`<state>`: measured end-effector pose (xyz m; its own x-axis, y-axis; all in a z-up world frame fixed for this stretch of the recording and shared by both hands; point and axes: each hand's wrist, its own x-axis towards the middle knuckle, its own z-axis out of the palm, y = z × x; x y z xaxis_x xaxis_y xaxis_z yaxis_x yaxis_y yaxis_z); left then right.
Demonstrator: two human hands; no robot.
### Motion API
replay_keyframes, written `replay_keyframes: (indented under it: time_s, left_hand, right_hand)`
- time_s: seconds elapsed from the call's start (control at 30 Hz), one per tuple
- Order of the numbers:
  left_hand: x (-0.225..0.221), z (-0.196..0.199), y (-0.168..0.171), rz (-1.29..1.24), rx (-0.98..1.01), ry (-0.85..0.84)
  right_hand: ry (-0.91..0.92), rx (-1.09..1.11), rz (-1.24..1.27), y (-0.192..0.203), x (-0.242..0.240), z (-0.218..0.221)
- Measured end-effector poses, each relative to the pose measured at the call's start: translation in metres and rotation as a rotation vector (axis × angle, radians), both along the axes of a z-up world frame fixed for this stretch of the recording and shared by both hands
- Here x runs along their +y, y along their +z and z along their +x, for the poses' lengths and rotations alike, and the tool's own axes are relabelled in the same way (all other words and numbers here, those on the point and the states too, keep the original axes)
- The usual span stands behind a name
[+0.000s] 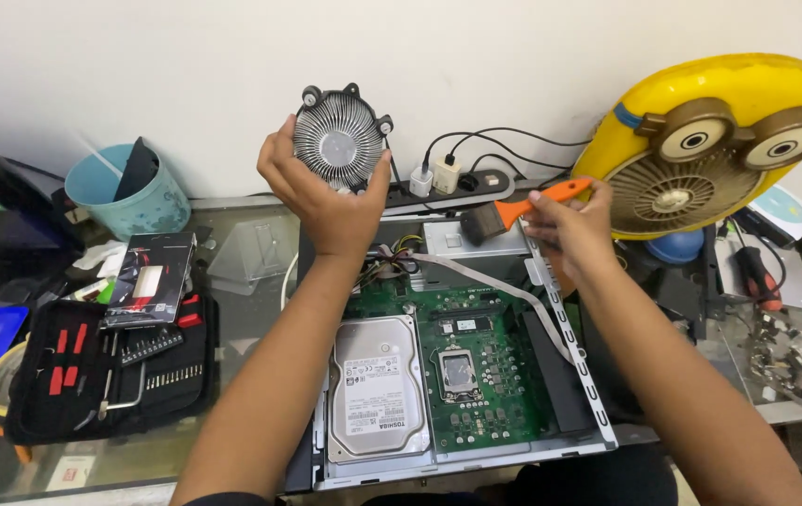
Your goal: Repairing a computer by removing and cleaning the CPU fan and heat sink.
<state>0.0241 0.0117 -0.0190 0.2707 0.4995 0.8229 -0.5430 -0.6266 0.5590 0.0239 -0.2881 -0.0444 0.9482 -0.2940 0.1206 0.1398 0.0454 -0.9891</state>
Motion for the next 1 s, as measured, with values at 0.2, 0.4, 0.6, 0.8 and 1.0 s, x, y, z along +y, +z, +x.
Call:
replay_keyframes:
  time_s: [0.2,0.4,0.6,0.8,1.0]
  left_hand:
    - [-0.005,-0.016,0.012,0.072,0.032,-0.144]
    - [-0.008,-0.029,0.021,0.216,0.089,-0.245]
    - [-0.014,-0.029,0.019,0.485,0.241,-0.217]
    - [-0.023,-0.035,0.020,0.645,0.405,-0.260]
    - [-0.031,-0.029,0.007,0.612,0.494,-0.228]
  right_hand:
    - [-0.065,0.084,-0.152,-0.014,-0.013,-0.009]
    - [-0.085,0.040,-0.433,-0.018,-0.015,-0.012]
    - [-0.137,-0.552,-1.018,0.012,0.007,-0.025]
    - [0.213,-0.447,-0.670,0.028,0.067,-0.027]
    - [0.352,-0.278,-0.594,0.024,0.072,0.010]
